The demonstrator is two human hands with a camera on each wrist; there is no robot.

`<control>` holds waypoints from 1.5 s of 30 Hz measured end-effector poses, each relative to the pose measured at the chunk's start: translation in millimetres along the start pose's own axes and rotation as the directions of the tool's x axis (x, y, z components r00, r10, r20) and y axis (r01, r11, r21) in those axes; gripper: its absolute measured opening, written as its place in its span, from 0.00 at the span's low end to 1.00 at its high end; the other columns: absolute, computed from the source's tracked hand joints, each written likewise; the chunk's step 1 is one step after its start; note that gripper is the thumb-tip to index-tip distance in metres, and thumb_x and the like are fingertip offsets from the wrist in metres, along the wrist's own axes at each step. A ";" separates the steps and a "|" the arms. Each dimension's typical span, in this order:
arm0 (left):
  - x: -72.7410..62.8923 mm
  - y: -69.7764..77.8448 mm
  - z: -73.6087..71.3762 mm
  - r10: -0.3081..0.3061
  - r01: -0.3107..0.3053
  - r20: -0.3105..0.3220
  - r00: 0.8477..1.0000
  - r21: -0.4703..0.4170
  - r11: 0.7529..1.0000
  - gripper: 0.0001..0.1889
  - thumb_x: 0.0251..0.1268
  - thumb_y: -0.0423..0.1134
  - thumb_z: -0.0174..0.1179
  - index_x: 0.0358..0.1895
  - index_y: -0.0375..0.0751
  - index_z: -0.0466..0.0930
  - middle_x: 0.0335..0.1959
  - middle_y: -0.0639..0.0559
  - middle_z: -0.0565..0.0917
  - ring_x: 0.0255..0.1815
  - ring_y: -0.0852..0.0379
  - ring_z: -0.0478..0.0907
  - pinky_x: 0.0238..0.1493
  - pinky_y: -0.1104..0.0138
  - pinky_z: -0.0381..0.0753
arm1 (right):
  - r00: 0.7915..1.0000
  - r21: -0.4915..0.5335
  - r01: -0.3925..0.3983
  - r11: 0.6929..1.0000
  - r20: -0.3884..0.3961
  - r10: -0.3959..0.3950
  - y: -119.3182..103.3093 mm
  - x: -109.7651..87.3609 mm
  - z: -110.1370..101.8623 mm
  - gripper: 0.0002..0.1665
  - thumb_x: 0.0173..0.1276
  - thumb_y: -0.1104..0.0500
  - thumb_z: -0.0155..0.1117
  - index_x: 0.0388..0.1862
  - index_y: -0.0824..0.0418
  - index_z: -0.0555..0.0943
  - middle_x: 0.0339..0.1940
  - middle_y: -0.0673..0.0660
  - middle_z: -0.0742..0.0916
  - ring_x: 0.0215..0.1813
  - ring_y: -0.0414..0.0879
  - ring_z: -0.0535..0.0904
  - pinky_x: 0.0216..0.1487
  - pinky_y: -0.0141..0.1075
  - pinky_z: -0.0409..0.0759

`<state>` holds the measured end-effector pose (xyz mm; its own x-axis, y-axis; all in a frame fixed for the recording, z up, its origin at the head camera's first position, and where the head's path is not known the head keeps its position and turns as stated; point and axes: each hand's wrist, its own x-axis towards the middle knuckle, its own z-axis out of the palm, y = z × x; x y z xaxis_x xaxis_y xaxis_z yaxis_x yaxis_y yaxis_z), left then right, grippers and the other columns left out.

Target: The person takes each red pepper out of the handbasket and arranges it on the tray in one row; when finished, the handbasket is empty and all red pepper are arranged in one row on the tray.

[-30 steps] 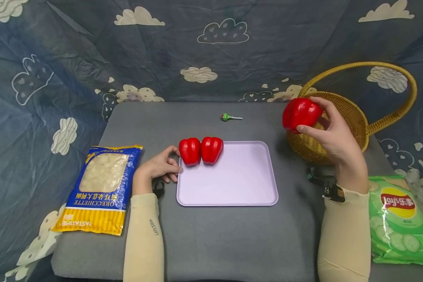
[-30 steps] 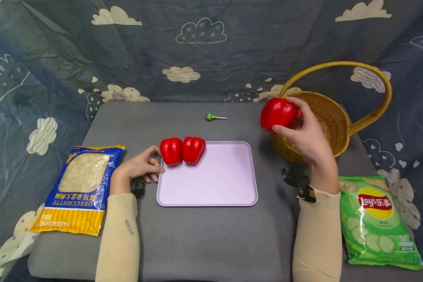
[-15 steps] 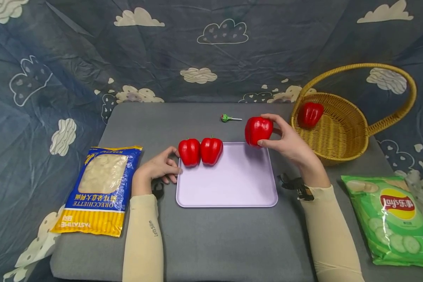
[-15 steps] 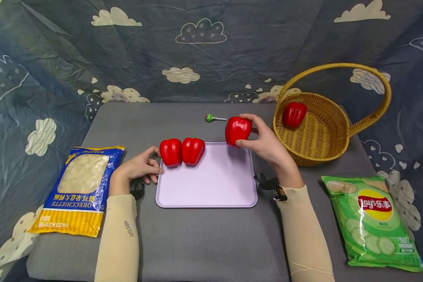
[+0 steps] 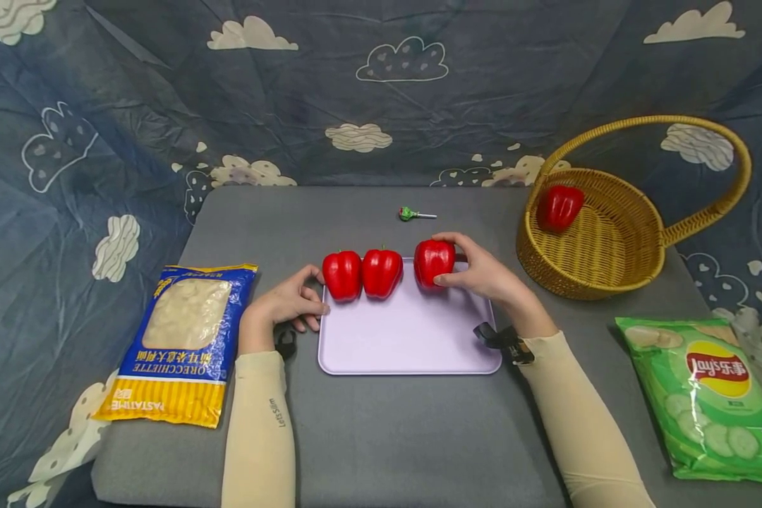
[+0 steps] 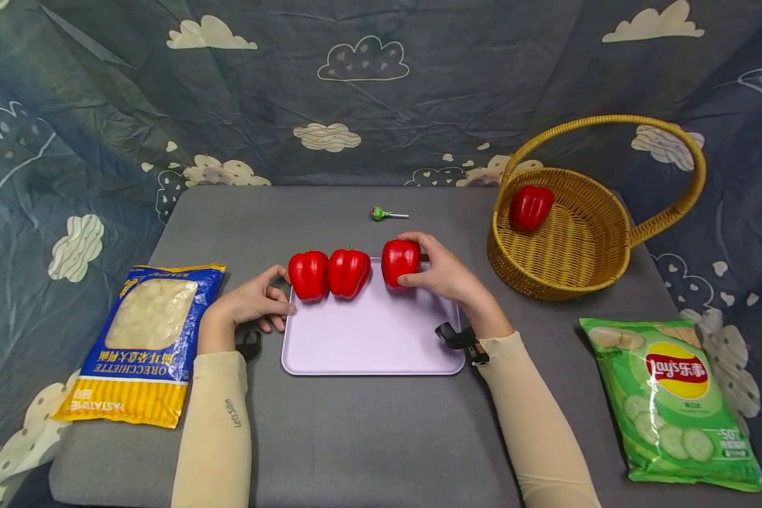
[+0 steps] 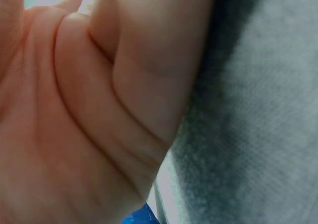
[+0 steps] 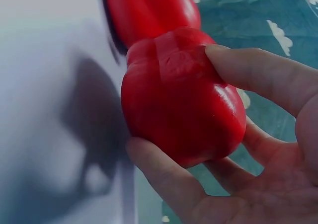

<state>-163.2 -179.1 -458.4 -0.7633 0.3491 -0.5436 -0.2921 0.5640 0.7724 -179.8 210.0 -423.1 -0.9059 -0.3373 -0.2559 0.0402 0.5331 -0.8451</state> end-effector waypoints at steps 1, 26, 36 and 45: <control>0.0 0.1 0.1 -0.004 0.004 -0.002 1.000 -0.001 1.000 0.29 0.70 0.41 0.70 0.66 0.50 0.62 0.36 0.47 0.89 0.29 0.53 0.89 0.31 0.65 0.86 | 1.000 -0.001 -0.003 1.000 0.006 0.004 1.4 1.3 2.0 0.46 0.66 0.62 0.74 0.80 0.51 0.65 0.82 0.66 0.67 0.82 0.72 0.61 0.76 0.71 0.65; 1.2 0.6 -0.5 0.004 -0.004 0.002 1.000 -0.001 1.000 0.32 0.70 0.42 0.71 0.68 0.48 0.60 0.37 0.47 0.88 0.29 0.54 0.89 0.31 0.65 0.86 | 0.999 0.000 -0.019 1.000 0.026 0.019 3.9 10.0 19.9 0.47 0.65 0.62 0.77 0.80 0.49 0.65 0.83 0.64 0.67 0.83 0.70 0.61 0.77 0.71 0.64; 0.3 2.0 -0.2 0.004 -0.004 -0.001 1.000 -0.003 1.000 0.32 0.70 0.41 0.71 0.68 0.48 0.60 0.37 0.47 0.89 0.29 0.55 0.89 0.31 0.65 0.86 | 0.999 -0.002 -0.027 1.000 0.036 0.027 3.5 10.1 19.6 0.50 0.64 0.60 0.77 0.82 0.46 0.64 0.83 0.64 0.66 0.83 0.70 0.60 0.76 0.72 0.66; 0.1 1.3 0.8 0.009 -0.009 -0.002 1.000 -0.002 1.000 0.31 0.70 0.41 0.71 0.68 0.48 0.61 0.37 0.47 0.89 0.28 0.55 0.89 0.31 0.64 0.86 | 0.998 0.018 -0.025 1.000 0.055 0.024 5.4 9.7 19.2 0.53 0.64 0.59 0.77 0.83 0.48 0.62 0.85 0.63 0.65 0.84 0.70 0.59 0.76 0.73 0.65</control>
<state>-163.2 -177.7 -457.6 -0.7669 0.3527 -0.5362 -0.2866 0.5595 0.7777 -180.2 194.7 -439.1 -0.8801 -0.3670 -0.3014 0.0703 0.5270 -0.8470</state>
